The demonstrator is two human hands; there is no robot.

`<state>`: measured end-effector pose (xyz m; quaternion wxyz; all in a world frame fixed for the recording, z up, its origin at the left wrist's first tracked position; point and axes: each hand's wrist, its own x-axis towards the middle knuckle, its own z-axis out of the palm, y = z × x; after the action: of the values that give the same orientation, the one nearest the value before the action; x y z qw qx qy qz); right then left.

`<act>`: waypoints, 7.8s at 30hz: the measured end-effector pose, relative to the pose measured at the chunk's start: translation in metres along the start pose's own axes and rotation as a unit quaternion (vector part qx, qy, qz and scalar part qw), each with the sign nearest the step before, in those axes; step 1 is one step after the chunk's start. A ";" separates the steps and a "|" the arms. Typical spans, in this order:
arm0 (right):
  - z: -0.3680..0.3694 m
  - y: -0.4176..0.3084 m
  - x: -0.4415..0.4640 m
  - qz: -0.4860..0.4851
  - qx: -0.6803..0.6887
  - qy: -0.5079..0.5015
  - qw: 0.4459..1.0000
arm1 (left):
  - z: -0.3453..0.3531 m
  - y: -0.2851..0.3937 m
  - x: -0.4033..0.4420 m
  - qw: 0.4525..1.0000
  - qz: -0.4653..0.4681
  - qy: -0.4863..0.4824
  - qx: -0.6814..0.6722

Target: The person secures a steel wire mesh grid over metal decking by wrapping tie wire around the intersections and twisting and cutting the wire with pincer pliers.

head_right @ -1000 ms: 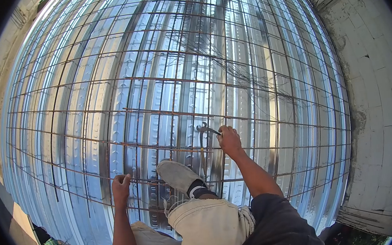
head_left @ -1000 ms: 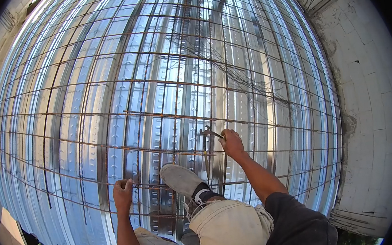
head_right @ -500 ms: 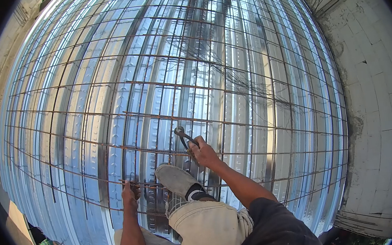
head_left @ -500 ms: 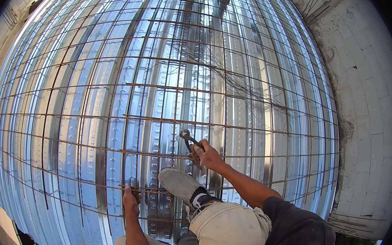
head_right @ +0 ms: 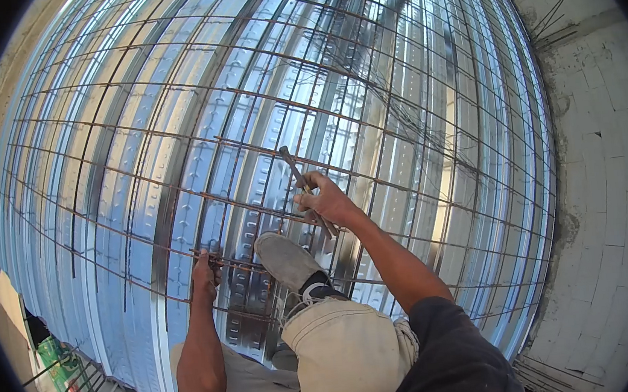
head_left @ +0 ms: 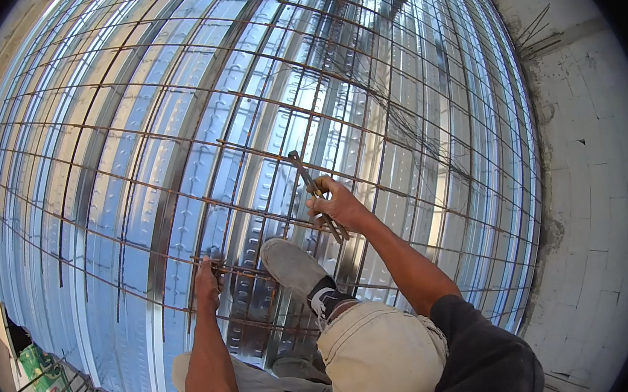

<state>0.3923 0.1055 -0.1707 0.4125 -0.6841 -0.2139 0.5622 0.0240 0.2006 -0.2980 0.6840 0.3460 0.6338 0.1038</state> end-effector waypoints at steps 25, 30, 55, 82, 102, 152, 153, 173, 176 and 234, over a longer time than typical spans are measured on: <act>0.187 -0.072 -0.004 -0.286 -0.821 -0.268 0.416 | -0.006 -0.015 0.013 0.998 0.055 -0.026 0.022; 0.197 -0.075 0.000 -0.274 -0.837 -0.271 0.388 | -0.008 -0.013 0.013 0.997 0.056 -0.042 0.035; 0.210 -0.080 0.007 -0.227 -0.840 -0.312 0.381 | -0.010 -0.009 0.004 0.997 0.052 -0.064 -0.004; 0.197 -0.095 0.022 -0.264 -0.781 -0.319 0.468 | -0.006 -0.018 0.013 0.995 0.093 -0.016 0.021; 0.195 -0.091 0.048 0.244 -0.631 -0.386 0.627 | -0.009 -0.021 0.017 0.996 0.059 -0.067 -0.002; 0.264 -0.138 0.039 0.152 -0.804 -0.284 0.500 | -0.023 -0.023 0.003 0.975 0.104 -0.154 -0.119; 0.261 -0.139 0.040 0.186 -0.785 -0.279 0.522 | -0.023 -0.025 0.003 0.976 0.100 -0.152 -0.120; 0.213 -0.102 0.034 0.240 -0.724 -0.297 0.574 | -0.022 -0.030 0.012 0.974 0.120 -0.157 -0.115; 0.200 -0.093 0.029 -0.226 -0.818 -0.268 0.456 | -0.019 -0.029 0.010 0.975 0.119 -0.155 -0.108; -0.032 -0.106 0.032 -0.136 -0.584 0.076 0.797 | 0.195 0.098 -0.061 0.952 -0.023 -0.095 -0.289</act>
<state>0.4499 0.1791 -0.1035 0.0221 -0.7997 -0.5602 0.2147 0.2254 0.1714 -0.1988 0.8141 0.1269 0.5165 0.2330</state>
